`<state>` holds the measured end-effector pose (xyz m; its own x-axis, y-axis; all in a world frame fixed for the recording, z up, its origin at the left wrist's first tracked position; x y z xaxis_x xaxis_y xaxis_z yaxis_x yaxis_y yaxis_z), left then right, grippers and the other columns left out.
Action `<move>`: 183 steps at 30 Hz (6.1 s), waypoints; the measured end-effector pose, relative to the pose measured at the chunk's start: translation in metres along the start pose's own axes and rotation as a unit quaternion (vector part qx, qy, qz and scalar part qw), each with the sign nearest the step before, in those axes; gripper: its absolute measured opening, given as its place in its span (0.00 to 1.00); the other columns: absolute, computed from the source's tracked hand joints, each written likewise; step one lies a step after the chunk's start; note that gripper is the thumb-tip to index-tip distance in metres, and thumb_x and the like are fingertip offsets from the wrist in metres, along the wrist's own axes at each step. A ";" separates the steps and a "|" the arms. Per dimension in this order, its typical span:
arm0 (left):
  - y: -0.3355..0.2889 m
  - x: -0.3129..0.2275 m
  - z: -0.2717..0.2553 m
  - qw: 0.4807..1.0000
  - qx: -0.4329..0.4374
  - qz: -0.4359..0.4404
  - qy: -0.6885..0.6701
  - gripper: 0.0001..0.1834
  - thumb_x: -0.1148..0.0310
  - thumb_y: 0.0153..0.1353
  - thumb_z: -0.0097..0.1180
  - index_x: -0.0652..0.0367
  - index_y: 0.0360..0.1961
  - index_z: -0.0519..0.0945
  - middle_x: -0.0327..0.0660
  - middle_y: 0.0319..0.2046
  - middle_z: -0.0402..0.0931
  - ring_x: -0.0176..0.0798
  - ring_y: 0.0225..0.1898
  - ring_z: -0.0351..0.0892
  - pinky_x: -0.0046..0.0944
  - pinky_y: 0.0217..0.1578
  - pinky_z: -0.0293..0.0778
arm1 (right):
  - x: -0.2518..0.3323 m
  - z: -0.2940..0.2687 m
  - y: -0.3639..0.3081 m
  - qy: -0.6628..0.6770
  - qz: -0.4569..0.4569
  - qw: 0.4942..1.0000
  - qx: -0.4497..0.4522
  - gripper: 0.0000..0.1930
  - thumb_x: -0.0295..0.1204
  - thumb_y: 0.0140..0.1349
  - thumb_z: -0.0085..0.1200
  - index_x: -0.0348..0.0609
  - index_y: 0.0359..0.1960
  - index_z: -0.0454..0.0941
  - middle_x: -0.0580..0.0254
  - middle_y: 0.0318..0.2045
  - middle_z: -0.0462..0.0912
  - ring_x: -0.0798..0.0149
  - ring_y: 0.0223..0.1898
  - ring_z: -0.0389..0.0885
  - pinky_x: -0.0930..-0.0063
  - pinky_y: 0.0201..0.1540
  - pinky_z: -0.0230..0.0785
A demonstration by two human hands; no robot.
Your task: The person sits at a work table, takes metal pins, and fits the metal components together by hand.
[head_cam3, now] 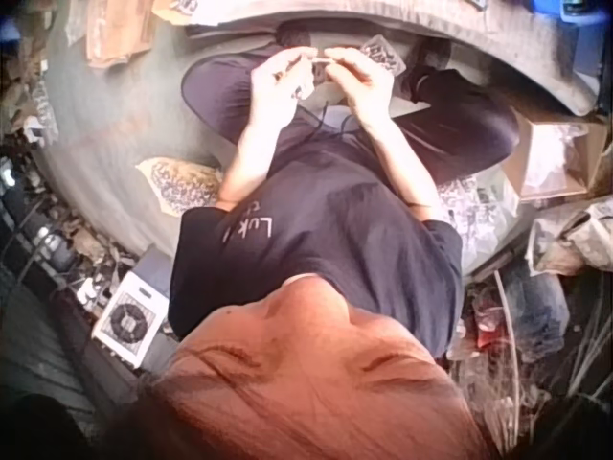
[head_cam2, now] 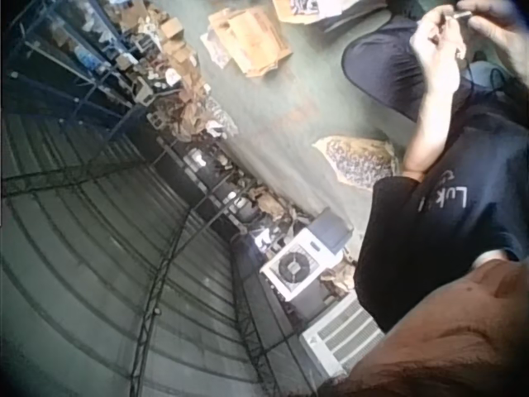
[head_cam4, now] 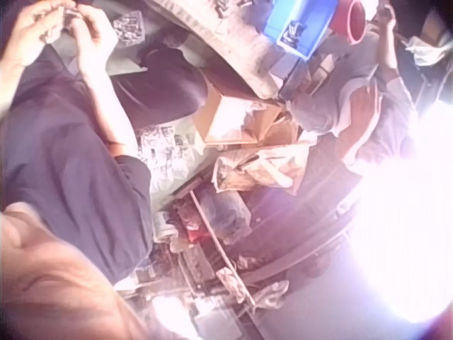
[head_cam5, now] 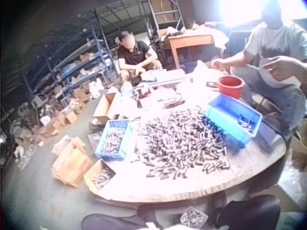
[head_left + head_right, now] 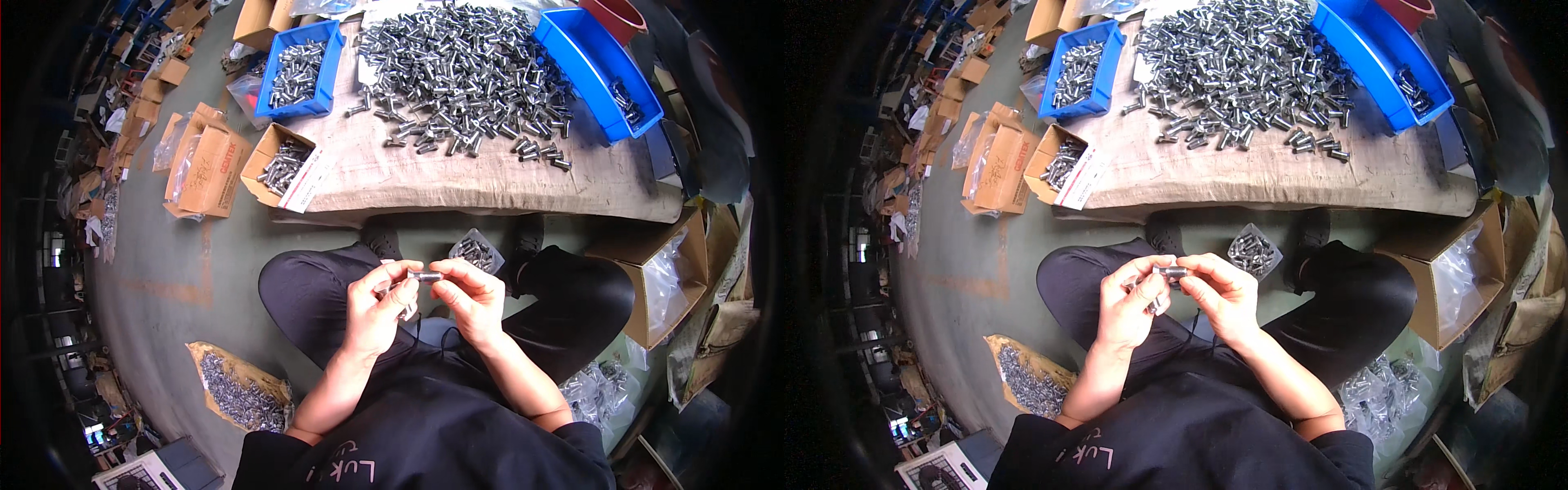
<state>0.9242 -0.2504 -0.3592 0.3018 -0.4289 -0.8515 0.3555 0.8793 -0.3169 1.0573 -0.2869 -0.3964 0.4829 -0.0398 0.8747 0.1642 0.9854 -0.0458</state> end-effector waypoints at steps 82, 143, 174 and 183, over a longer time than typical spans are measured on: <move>-0.021 0.033 -0.035 1.000 -0.008 -0.019 0.018 0.12 0.63 0.57 0.53 0.64 0.34 0.76 0.33 0.22 0.72 0.22 0.19 0.66 0.22 0.16 0.62 | -0.011 0.004 -0.013 -0.170 -0.035 0.984 0.027 0.08 0.18 0.49 0.56 0.35 0.32 0.77 0.63 0.29 0.77 0.71 0.31 0.73 0.82 0.35 0.65; 0.011 -0.003 0.011 0.991 -0.012 0.120 0.049 0.15 0.74 0.54 0.56 0.66 0.44 0.74 0.35 0.28 0.74 0.22 0.24 0.67 0.22 0.23 0.64 | 0.023 -0.005 0.017 -0.043 -0.083 0.995 0.034 0.12 0.18 0.53 0.52 0.34 0.40 0.75 0.65 0.29 0.73 0.79 0.25 0.67 0.89 0.25 0.58; 0.002 -0.014 0.007 0.951 -0.022 0.188 0.244 0.14 0.80 0.49 0.57 0.68 0.40 0.75 0.39 0.33 0.74 0.27 0.30 0.73 0.24 0.30 0.69 | 0.008 0.001 0.010 0.116 0.016 0.993 -0.014 0.12 0.19 0.50 0.55 0.33 0.39 0.76 0.67 0.25 0.73 0.78 0.21 0.67 0.87 0.21 0.58; 0.001 -0.005 0.010 0.816 -0.015 0.366 0.446 0.13 0.76 0.49 0.59 0.66 0.38 0.76 0.40 0.31 0.73 0.29 0.27 0.71 0.27 0.28 0.69 | 0.000 -0.009 0.010 0.231 0.086 0.969 0.005 0.11 0.21 0.52 0.54 0.33 0.39 0.74 0.66 0.19 0.73 0.74 0.19 0.67 0.84 0.21 0.59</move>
<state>0.9321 -0.2494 -0.3508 -0.3457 0.5244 -0.7781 0.3432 0.8425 0.4153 1.0664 -0.2784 -0.4011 0.8364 0.0582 0.5450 0.0394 0.9854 -0.1656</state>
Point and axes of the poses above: each hand's wrist, its own y-axis towards the middle knuckle, its own z-axis out of the palm, x = y × z, the point moved 1 cm from there along y, towards the middle knuckle
